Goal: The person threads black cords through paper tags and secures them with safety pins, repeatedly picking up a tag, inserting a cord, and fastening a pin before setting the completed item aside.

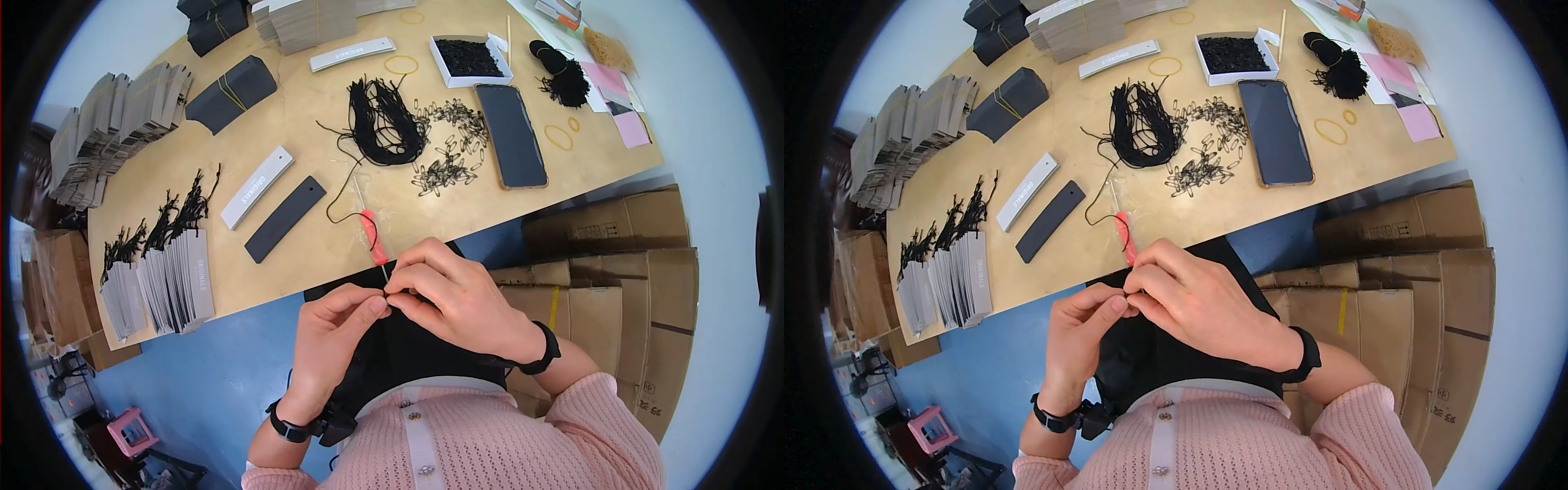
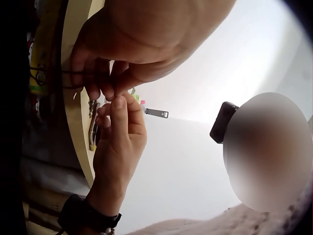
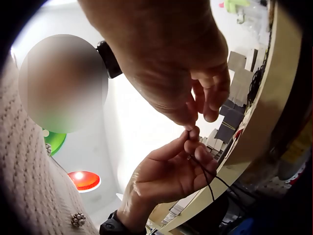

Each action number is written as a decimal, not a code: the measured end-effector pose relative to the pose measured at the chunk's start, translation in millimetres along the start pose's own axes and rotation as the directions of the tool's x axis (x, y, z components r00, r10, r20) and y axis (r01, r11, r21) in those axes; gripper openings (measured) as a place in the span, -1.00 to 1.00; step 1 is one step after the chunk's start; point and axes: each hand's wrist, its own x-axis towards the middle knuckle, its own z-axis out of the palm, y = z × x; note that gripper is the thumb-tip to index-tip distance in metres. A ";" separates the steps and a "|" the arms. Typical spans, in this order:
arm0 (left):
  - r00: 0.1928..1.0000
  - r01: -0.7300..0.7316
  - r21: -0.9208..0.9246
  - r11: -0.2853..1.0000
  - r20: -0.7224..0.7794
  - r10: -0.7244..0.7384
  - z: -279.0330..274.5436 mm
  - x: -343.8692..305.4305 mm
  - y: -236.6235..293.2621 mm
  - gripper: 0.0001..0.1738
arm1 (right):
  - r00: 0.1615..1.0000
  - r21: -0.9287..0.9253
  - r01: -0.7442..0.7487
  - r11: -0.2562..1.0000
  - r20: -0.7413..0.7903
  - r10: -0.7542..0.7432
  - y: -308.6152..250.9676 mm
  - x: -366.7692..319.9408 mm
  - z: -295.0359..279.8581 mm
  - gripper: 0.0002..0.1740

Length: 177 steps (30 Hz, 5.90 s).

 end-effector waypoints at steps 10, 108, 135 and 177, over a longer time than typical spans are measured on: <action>0.996 -0.089 0.197 0.976 0.023 0.087 -0.1 0.2 -1.9 -0.91 | 0.982 0.143 -0.156 0.977 0.129 0.138 3.7 -4.2 -0.2 -0.79; 0.923 0.061 0.028 0.998 -0.382 -0.045 -85.8 -48.5 -81.6 -0.89 | 0.895 -0.357 0.019 0.934 0.422 0.143 120.6 -14.6 130.2 -0.71; 0.887 -0.296 0.418 0.859 -0.213 0.410 -22.6 -53.2 -37.5 -0.88 | 0.651 0.765 -0.631 -0.130 0.613 0.447 -18.0 -39.5 59.4 -0.82; 0.981 -0.160 -0.090 0.983 -0.124 0.148 -27.5 -39.2 -38.3 -0.85 | 0.702 0.724 -0.664 0.188 0.517 0.491 -18.6 -19.7 43.3 -0.79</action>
